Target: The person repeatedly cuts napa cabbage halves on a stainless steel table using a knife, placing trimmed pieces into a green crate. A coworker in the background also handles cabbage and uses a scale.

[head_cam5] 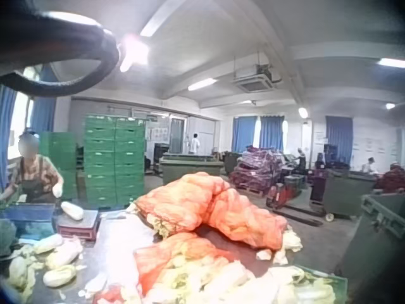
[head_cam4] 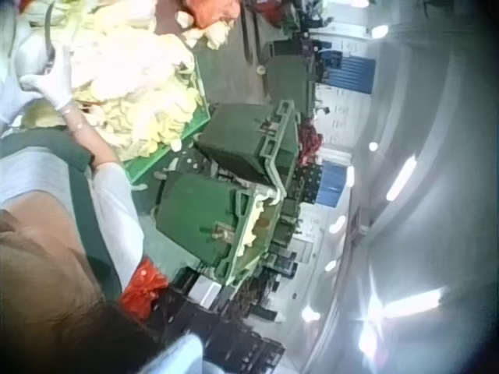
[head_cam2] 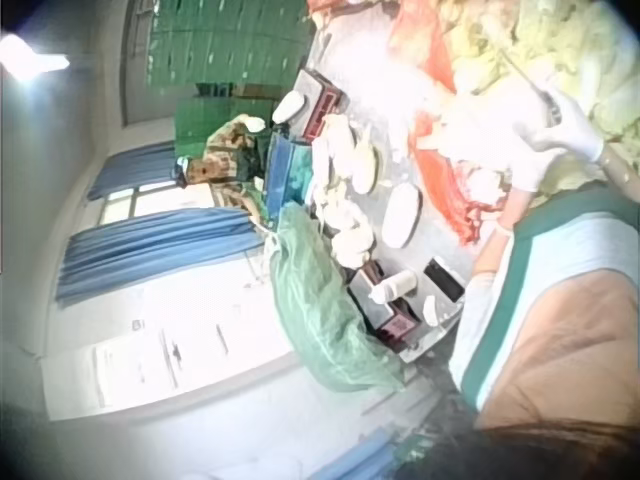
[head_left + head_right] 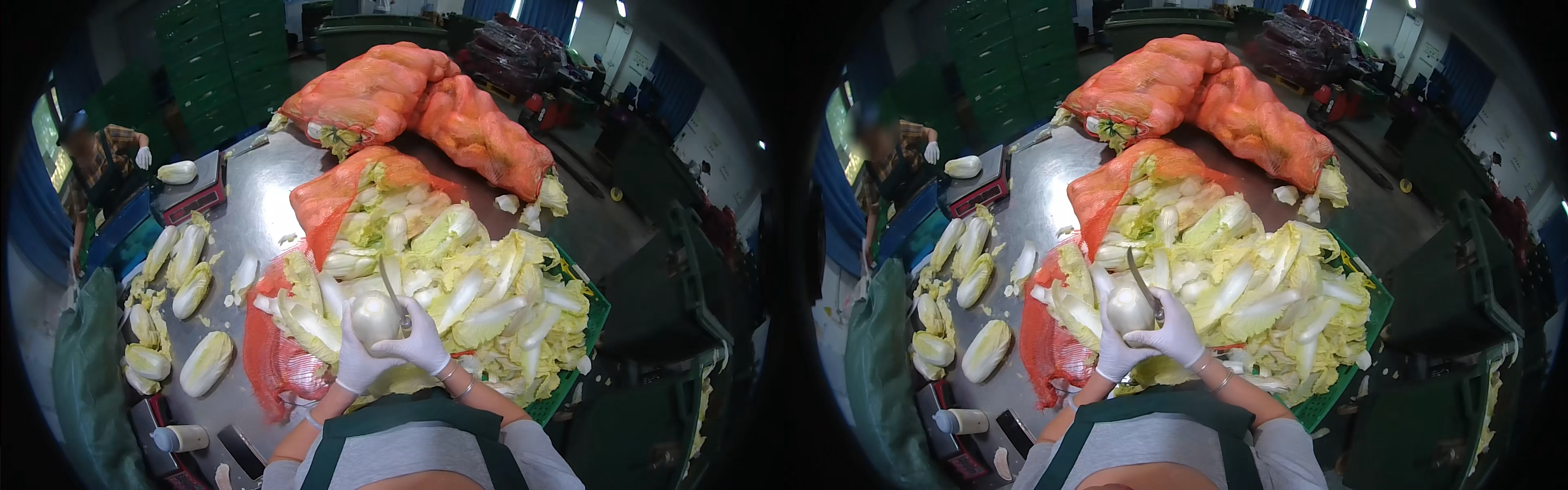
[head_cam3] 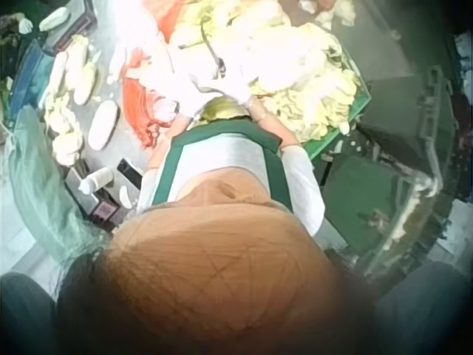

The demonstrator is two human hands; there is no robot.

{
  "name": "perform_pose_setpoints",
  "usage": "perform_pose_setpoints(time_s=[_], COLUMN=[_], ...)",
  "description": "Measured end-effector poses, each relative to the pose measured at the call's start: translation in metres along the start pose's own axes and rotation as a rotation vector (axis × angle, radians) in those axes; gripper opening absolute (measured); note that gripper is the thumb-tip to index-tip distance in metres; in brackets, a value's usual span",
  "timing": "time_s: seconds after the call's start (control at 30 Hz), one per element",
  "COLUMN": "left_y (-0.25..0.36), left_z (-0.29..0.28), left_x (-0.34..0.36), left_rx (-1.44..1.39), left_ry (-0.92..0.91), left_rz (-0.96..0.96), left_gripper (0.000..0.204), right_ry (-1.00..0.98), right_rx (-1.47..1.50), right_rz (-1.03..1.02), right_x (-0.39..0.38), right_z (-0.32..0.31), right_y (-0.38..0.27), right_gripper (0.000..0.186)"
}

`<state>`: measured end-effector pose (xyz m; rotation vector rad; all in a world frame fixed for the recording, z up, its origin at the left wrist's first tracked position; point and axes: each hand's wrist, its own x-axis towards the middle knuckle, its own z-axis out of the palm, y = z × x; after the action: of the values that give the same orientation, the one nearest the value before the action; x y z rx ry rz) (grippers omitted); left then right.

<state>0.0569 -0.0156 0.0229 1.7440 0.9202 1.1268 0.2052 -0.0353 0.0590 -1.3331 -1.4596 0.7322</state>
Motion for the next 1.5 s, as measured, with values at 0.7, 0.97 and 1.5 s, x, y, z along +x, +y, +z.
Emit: perform_pose_setpoints(time_s=[0.7, 0.97, 1.5], left_y=[-0.03, -0.034, -0.058], left_z=[-0.039, -0.076, -0.095], left_x=[0.035, 0.05, 0.047], left_rx=[-0.807, -1.445, -1.345], left_ry=[0.168, 0.31, 0.653], left_rz=[-0.243, -0.191, -0.207], left_gripper=[0.071, 0.072, 0.06], right_ry=[0.15, 0.412, -0.45], right_rx=[0.121, -1.004, 0.826], right_rz=[0.175, 0.139, 0.516], right_x=[0.011, -0.025, 0.017], right_z=[-0.053, -0.178, 0.02], right_y=[0.008, 0.072, 0.023], right_gripper=[0.019, 0.035, 0.014])
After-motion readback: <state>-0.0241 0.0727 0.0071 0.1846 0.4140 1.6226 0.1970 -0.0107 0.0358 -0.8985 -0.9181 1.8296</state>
